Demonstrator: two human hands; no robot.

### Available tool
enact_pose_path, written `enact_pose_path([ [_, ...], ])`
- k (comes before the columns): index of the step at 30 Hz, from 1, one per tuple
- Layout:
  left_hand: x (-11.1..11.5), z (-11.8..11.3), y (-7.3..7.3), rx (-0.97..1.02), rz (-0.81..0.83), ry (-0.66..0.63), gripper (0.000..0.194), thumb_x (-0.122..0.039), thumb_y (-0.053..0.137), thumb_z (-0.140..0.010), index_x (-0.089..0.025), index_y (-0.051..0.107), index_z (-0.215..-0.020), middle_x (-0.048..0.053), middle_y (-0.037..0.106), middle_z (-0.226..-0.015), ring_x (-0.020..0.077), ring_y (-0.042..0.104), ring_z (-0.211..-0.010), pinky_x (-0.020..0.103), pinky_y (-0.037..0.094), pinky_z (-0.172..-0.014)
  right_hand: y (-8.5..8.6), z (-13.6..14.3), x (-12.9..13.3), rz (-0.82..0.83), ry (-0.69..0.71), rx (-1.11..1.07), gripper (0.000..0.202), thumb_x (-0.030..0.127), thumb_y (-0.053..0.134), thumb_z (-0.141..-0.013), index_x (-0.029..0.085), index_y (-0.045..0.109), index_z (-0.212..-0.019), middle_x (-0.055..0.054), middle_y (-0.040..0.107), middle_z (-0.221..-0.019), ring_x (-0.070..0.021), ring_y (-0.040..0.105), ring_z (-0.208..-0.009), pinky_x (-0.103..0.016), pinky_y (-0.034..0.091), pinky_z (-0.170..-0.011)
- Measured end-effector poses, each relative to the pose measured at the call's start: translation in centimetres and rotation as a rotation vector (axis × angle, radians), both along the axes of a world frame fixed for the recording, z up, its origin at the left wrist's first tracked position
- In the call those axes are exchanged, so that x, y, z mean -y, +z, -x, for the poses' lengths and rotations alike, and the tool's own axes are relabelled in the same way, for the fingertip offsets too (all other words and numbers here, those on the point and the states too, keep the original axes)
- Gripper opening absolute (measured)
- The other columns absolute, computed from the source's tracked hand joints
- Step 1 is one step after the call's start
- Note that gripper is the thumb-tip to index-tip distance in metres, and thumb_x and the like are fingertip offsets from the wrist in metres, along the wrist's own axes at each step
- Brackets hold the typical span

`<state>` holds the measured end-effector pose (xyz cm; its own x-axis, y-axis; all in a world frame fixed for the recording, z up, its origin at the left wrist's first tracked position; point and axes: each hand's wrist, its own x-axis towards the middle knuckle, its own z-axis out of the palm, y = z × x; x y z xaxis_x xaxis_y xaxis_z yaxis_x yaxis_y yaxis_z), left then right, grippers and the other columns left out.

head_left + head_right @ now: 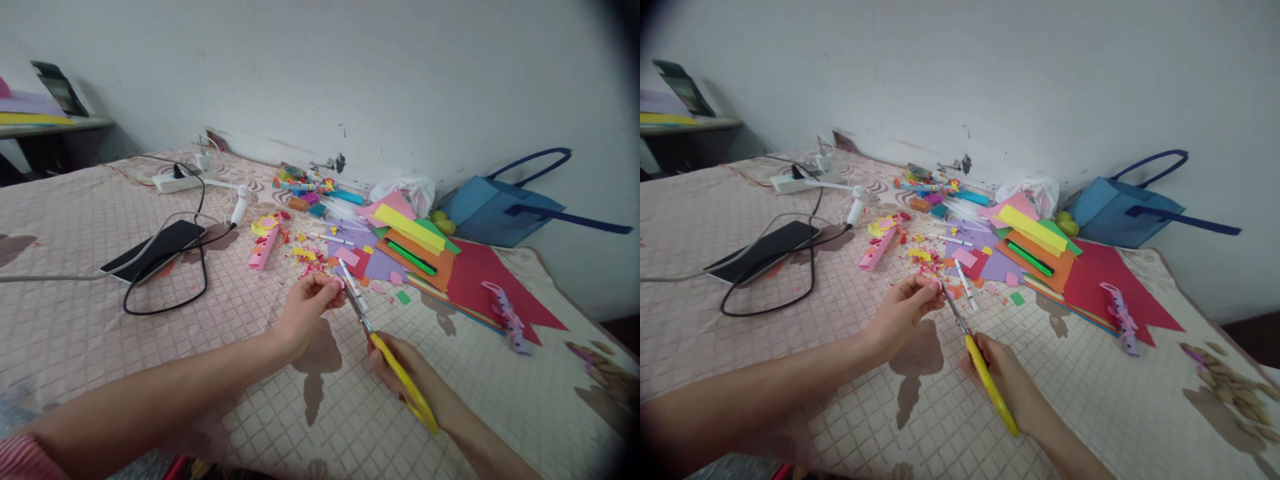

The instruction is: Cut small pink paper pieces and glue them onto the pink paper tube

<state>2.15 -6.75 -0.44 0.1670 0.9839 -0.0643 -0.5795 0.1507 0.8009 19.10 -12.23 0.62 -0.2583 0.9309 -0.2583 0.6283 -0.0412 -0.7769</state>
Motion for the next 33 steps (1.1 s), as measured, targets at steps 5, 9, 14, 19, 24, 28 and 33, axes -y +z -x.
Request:
enact_pose_path([
  [5,0.0,0.0,0.0,0.003,0.005,-0.002,0.016,-0.028,0.064,-0.074,-0.014,0.056,-0.073,0.001,0.06,-0.071,0.0092,0.056,-0.066,0.028,0.044,-0.074,-0.6,-0.3,0.0,-0.01,0.01,0.031,0.027,0.041,0.048,-0.081,0.02,0.039,-0.066,0.007,0.033,-0.048,-0.006,0.028,-0.04,-0.019,0.025,-0.036],
  [9,0.0,0.0,-0.1,0.005,-0.007,-0.011,0.016,-0.029,0.064,-0.075,-0.014,0.056,-0.074,0.001,0.06,-0.071,0.0093,0.056,-0.067,0.028,0.044,-0.075,-0.5,-0.3,0.0,-0.004,-0.006,0.036,0.028,0.041,0.049,-0.081,0.02,0.038,-0.065,0.007,0.033,-0.049,-0.0063,0.029,-0.041,-0.018,0.025,-0.036],
  [14,0.0,0.0,-0.1,0.006,-0.007,-0.015,0.016,-0.029,0.064,-0.075,-0.015,0.056,-0.074,0.001,0.06,-0.071,0.0094,0.056,-0.067,0.028,0.044,-0.074,-0.3,-0.2,0.1,-0.02,-0.015,0.027,0.029,0.042,0.051,-0.079,0.02,0.039,-0.064,0.007,0.033,-0.048,-0.0065,0.028,-0.042,-0.018,0.025,-0.036],
  [19,0.1,0.0,-0.1,0.007,0.006,-0.022,0.016,-0.028,0.065,-0.074,-0.015,0.057,-0.074,0.001,0.061,-0.07,0.0098,0.057,-0.067,0.028,0.044,-0.074,-0.4,-0.3,0.1,-0.016,-0.025,0.041,0.026,0.04,0.05,-0.079,0.02,0.04,-0.065,0.006,0.033,-0.051,-0.0069,0.029,-0.043,-0.019,0.026,-0.037],
  [24,0.0,0.2,0.1,0.011,0.013,-0.047,0.015,-0.026,0.066,-0.073,-0.014,0.057,-0.074,0.001,0.062,-0.071,0.0098,0.058,-0.067,0.028,0.045,-0.073,-0.8,-0.8,0.0,-0.048,-0.017,0.05,0.022,0.034,0.049,-0.079,0.019,0.04,-0.064,0.005,0.035,-0.057,-0.0078,0.031,-0.048,-0.019,0.027,-0.04],
  [28,-0.1,0.3,0.3,0.015,0.025,-0.08,0.015,-0.025,0.067,-0.072,-0.014,0.057,-0.073,0.002,0.063,-0.071,0.0099,0.059,-0.065,0.027,0.046,-0.072,-0.8,-1.2,0.1,-0.049,-0.02,0.042,0.017,0.027,0.049,-0.077,0.019,0.041,-0.065,0.004,0.037,-0.059,-0.0082,0.032,-0.05,-0.019,0.027,-0.042],
  [33,-0.4,0.5,0.3,0.006,0.029,-0.134,0.015,-0.024,0.067,-0.072,-0.013,0.057,-0.073,0.004,0.066,-0.075,0.0113,0.062,-0.068,0.027,0.047,-0.072,-0.1,-1.1,0.1,0.014,-0.043,-0.001,0.025,0.038,0.049,-0.077,0.021,0.037,-0.064,0.007,0.033,-0.051,-0.0072,0.028,-0.042,-0.019,0.023,-0.036],
])
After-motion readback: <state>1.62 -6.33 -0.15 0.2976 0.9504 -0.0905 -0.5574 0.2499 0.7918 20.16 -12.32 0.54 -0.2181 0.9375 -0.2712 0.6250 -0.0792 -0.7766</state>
